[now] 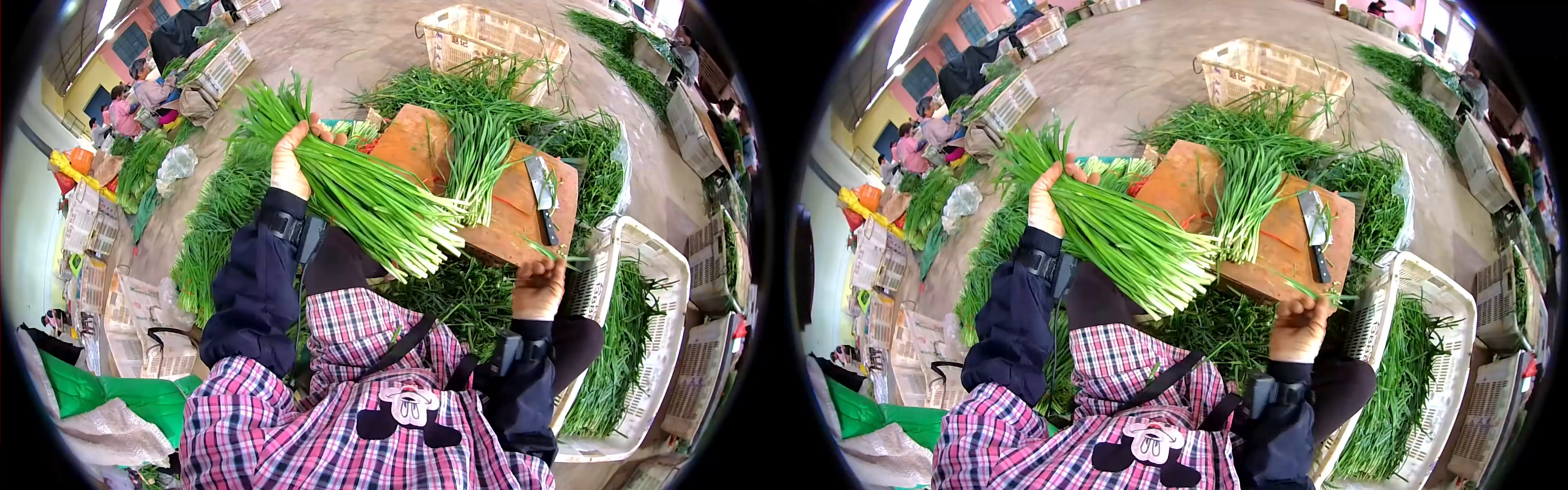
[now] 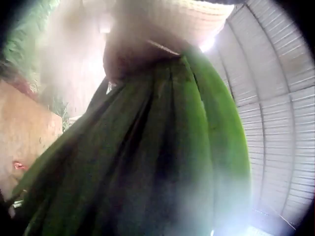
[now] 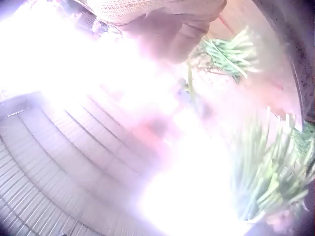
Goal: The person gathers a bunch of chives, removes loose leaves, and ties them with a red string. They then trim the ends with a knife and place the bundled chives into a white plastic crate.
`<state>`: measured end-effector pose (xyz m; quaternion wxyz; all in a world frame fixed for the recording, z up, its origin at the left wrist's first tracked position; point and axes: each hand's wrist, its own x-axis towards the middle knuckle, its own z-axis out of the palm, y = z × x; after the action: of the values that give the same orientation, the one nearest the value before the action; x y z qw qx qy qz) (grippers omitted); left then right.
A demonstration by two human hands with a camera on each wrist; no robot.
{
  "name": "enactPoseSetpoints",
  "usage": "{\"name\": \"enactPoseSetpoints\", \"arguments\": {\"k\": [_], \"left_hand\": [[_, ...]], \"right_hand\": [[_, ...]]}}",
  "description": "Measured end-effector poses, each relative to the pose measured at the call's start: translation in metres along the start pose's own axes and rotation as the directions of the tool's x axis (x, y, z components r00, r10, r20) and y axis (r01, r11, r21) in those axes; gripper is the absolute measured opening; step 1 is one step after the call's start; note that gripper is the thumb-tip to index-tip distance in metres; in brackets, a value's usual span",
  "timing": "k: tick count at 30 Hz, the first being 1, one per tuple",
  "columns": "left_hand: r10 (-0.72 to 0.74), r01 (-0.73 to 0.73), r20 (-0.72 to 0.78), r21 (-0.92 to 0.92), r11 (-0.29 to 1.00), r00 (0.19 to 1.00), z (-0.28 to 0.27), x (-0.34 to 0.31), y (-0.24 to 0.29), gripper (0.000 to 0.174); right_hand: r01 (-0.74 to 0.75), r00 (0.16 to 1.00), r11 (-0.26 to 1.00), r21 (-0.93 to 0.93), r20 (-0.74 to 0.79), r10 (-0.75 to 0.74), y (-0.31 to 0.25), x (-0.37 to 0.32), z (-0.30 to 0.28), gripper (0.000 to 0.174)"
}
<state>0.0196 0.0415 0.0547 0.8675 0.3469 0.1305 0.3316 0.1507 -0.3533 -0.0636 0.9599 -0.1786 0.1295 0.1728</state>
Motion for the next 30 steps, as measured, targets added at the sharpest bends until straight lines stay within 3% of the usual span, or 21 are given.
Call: {"name": "enactPoseSetpoints", "arguments": {"k": [1, 2, 3, 4, 5, 6, 7, 9, 11, 12, 13, 16, 20, 23, 24, 27, 28, 30], "left_hand": [[0.007, -0.007, -0.012, 0.012, 1.0, 1.0, -0.004, 0.0, 0.0, 0.037], [0.013, -0.013, -0.025, 0.024, 1.0, 1.0, -0.007, 0.0, -0.001, 0.036], [0.014, -0.013, -0.034, 0.032, 0.999, 0.999, -0.007, -0.001, -0.001, 0.036], [0.014, -0.012, -0.044, 0.039, 0.999, 0.999, -0.004, -0.002, 0.0, 0.036], [0.014, -0.012, -0.054, 0.045, 0.999, 0.998, -0.002, -0.003, 0.0, 0.035], [0.017, -0.014, -0.056, 0.042, 0.999, 0.998, -0.001, -0.004, 0.001, 0.035], [0.014, -0.012, -0.056, 0.041, 0.999, 0.998, 0.0, -0.004, 0.001, 0.034], [-0.005, 0.006, -0.052, 0.033, 0.999, 0.999, 0.004, -0.003, -0.003, 0.034], [-0.018, 0.019, -0.06, 0.019, 1.0, 0.998, 0.007, -0.003, -0.004, 0.033], [-0.004, 0.005, -0.04, 0.022, 1.0, 0.999, 0.009, -0.004, -0.007, 0.033], [-0.008, 0.009, -0.035, 0.031, 0.999, 0.999, 0.012, -0.006, -0.007, 0.034], [-0.043, 0.044, -0.038, 0.045, 0.998, 0.998, 0.023, -0.014, -0.005, 0.037], [-0.109, 0.111, -0.035, 0.069, 0.991, 0.993, 0.025, -0.019, -0.005, 0.038], [-0.164, 0.167, -0.072, 0.026, 0.986, 0.984, 0.027, -0.021, -0.006, 0.032], [-0.168, 0.171, -0.079, 0.041, 0.984, 0.983, 0.028, -0.023, -0.008, 0.031], [-0.182, 0.189, -0.096, 0.079, 0.979, 0.979, 0.031, -0.025, -0.015, 0.027], [-0.185, 0.194, -0.097, 0.086, 0.977, 0.978, 0.03, -0.025, -0.017, 0.027], [-0.187, 0.199, -0.124, 0.089, 0.976, 0.974, 0.035, -0.027, -0.02, 0.028]], "right_hand": [[0.028, 0.999, 1.0, -0.014, -0.019, -0.029, -0.012, 0.001, -0.008, 0.017], [0.022, 0.998, 0.999, -0.047, 0.057, -0.019, -0.023, 0.001, -0.016, 0.016], [0.052, 0.992, 0.975, -0.216, 0.126, -0.025, -0.032, -0.008, -0.016, 0.017], [0.022, 0.972, 0.833, -0.552, 0.207, 0.112, -0.044, -0.019, -0.005, 0.02], [0.036, 0.936, 0.578, -0.816, 0.23, 0.266, -0.058, -0.031, 0.01, 0.023], [0.058, 0.896, 0.281, -0.958, 0.174, 0.409, -0.06, -0.045, 0.035, 0.028], [-0.01, 0.862, 0.189, -0.982, 0.087, 0.499, -0.052, -0.058, 0.055, 0.028], [0.212, 0.815, 0.034, -0.977, 0.196, 0.546, -0.037, -0.074, 0.085, 0.027], [0.39, 0.777, -0.01, -0.921, 0.324, 0.539, -0.015, -0.08, 0.099, 0.021], [0.629, 0.701, -0.049, -0.776, 0.539, 0.468, 0.0, -0.076, 0.095, 0.017], [0.713, 0.676, -0.178, -0.678, 0.599, 0.429, 0.01, -0.073, 0.096, 0.013], [0.794, 0.546, -0.462, -0.396, 0.799, 0.253, 0.035, -0.054, 0.085, 0.013], [0.771, 0.596, -0.5, -0.395, 0.724, 0.347, 0.044, -0.049, 0.088, 0.024], [0.798, 0.551, -0.466, -0.382, 0.776, 0.306, 0.053, -0.048, 0.092, 0.031], [0.823, 0.492, -0.444, -0.354, 0.835, 0.245, 0.057, -0.046, 0.092, 0.031], [0.823, 0.501, -0.414, -0.389, 0.841, 0.204, 0.063, -0.043, 0.099, 0.033], [0.795, 0.549, -0.419, -0.438, 0.813, 0.192, 0.065, -0.047, 0.104, 0.024], [0.737, 0.675, -0.166, -0.655, 0.728, 0.121, 0.069, -0.042, 0.096, 0.019]]}}
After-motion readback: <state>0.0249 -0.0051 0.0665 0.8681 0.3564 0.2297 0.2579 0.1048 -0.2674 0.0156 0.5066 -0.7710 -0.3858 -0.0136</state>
